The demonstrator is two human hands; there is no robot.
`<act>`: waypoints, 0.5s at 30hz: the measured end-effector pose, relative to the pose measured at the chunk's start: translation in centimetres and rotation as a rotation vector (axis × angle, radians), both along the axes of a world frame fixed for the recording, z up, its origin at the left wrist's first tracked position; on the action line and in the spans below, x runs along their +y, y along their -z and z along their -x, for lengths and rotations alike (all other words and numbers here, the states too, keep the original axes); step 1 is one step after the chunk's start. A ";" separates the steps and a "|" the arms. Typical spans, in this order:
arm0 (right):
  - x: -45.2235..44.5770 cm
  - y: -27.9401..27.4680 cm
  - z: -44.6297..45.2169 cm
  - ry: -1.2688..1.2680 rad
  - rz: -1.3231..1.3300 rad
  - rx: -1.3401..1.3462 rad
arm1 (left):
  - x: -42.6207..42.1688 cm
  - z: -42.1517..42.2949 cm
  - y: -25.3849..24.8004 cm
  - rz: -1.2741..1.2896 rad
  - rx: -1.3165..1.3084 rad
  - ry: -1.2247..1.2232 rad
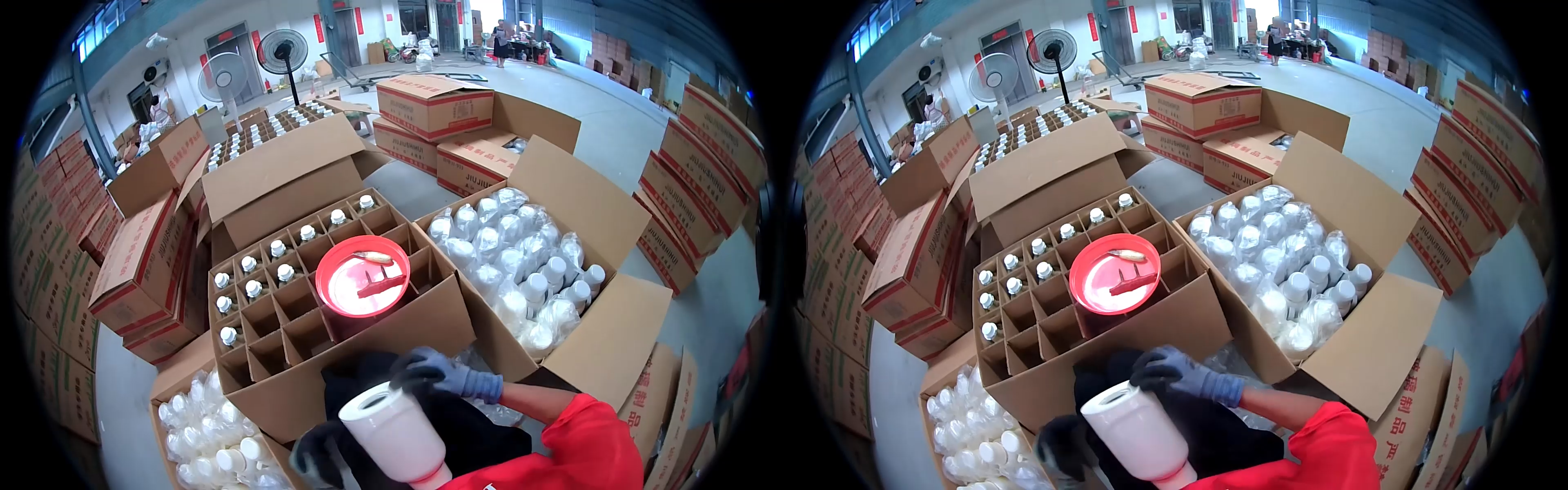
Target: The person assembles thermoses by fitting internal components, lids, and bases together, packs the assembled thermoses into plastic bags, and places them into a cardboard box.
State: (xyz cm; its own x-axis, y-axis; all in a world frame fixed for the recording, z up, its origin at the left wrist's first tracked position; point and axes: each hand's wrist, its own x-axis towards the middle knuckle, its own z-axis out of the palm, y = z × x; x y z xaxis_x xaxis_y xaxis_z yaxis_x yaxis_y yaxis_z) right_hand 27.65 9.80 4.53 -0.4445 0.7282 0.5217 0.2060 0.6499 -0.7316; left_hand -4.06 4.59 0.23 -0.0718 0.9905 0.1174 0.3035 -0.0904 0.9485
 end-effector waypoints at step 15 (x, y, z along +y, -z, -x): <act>0.0 -1.0 1.8 0.107 0.119 -0.030 | 1.5 0.6 1.3 -0.142 -0.567 0.317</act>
